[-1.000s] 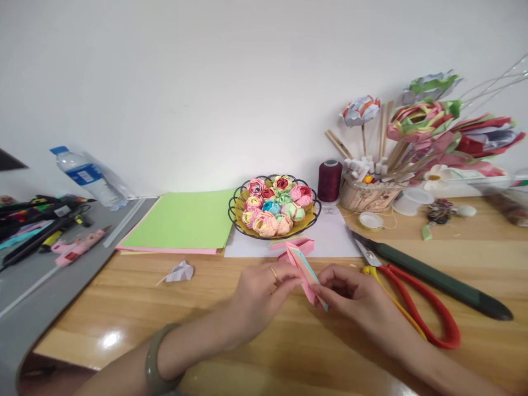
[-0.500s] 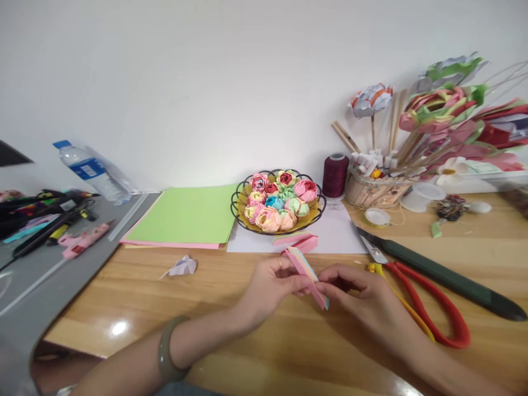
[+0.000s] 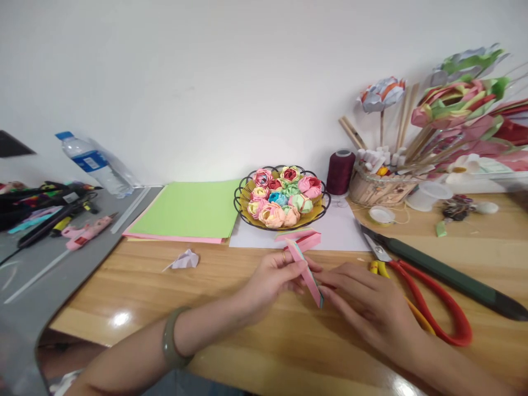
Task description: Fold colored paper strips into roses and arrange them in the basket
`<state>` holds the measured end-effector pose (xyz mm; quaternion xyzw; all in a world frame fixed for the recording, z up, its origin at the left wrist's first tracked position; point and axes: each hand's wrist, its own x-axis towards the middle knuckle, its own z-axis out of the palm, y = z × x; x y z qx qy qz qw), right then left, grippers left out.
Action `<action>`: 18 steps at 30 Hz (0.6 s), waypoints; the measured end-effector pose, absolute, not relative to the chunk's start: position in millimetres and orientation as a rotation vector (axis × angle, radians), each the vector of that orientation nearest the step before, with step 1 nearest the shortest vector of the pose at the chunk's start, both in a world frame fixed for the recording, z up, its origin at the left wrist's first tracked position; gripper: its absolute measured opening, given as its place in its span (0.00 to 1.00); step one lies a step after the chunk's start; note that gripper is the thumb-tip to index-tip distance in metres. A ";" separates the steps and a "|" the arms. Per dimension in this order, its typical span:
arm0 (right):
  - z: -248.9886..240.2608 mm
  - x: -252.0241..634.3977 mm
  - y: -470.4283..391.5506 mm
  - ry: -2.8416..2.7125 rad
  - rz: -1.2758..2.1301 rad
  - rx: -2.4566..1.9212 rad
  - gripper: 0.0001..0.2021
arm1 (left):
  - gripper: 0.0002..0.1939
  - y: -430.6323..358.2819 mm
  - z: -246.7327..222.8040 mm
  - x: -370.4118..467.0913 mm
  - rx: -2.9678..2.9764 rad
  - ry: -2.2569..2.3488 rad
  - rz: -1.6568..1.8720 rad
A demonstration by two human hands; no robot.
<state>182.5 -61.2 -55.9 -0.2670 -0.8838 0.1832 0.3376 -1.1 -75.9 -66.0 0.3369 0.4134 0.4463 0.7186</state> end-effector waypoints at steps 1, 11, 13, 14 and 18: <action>-55.3 183.2 -59.9 -2.292 0.467 -0.709 0.12 | 0.14 -75.4 -65.1 -2.0 0.719 0.905 0.986; -56.7 182.7 -52.5 -2.437 0.932 -0.760 0.51 | 0.16 -80.2 -58.0 -1.5 0.652 0.768 0.749; -55.8 180.3 -53.6 -2.390 0.997 -0.789 0.50 | 0.16 -81.3 -59.8 -0.4 0.618 0.722 0.729; -55.1 178.9 -54.3 -2.367 1.032 -0.807 0.48 | 0.16 -81.7 -60.6 0.3 0.595 0.695 0.725; -54.7 174.9 -57.4 -2.301 1.226 -0.835 0.43 | 0.15 -82.7 -63.4 3.5 0.513 0.627 0.742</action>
